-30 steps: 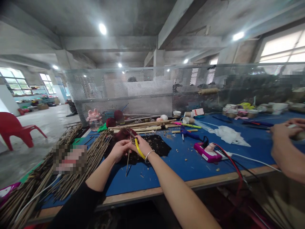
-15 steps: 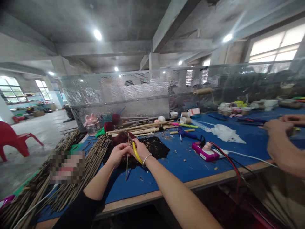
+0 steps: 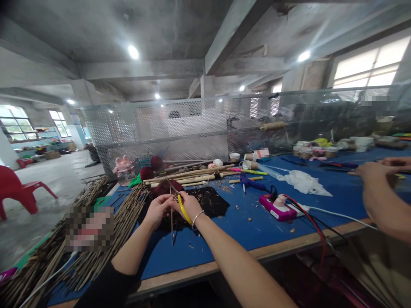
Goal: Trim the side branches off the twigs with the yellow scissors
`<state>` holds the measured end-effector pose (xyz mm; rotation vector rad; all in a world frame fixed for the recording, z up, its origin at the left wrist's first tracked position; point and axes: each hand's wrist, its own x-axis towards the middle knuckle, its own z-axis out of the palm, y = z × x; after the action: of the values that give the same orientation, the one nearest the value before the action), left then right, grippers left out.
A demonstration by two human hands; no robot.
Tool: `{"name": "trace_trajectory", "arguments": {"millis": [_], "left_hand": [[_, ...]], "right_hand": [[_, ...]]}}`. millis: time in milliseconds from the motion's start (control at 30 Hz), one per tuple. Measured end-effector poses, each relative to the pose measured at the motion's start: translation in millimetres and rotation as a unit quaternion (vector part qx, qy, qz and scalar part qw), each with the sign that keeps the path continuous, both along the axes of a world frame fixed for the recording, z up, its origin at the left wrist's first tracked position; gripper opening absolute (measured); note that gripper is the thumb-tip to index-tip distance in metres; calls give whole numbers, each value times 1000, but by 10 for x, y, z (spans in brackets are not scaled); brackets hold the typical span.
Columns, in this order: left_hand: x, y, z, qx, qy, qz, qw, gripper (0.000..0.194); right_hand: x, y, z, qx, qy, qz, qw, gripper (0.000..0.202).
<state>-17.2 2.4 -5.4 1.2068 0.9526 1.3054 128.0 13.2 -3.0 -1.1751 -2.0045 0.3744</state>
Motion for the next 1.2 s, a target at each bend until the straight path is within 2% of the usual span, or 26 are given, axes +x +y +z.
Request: {"name": "trace_trajectory", "arguments": {"millis": [133, 367, 733, 967, 1200], "left_hand": [[-15, 17, -18, -9, -13, -2, 1000, 46], [-7, 8, -7, -11, -16, -8, 1000, 43], [20, -43, 56, -15, -23, -15, 1000, 47], [-6, -10, 27, -5, -8, -14, 1000, 46], [-20, -3, 27, 1, 9, -1, 1000, 44]], "right_hand": [[9, 20, -22, -8, -44, -14, 999, 47], [-16, 112, -122, 41, -13, 22, 999, 59], [-26, 67, -74, 31, 28, 42, 998, 54], [-28, -10, -5, 0, 0, 7, 1000, 44], [-32, 6, -23, 11, -18, -5, 1000, 37]]}}
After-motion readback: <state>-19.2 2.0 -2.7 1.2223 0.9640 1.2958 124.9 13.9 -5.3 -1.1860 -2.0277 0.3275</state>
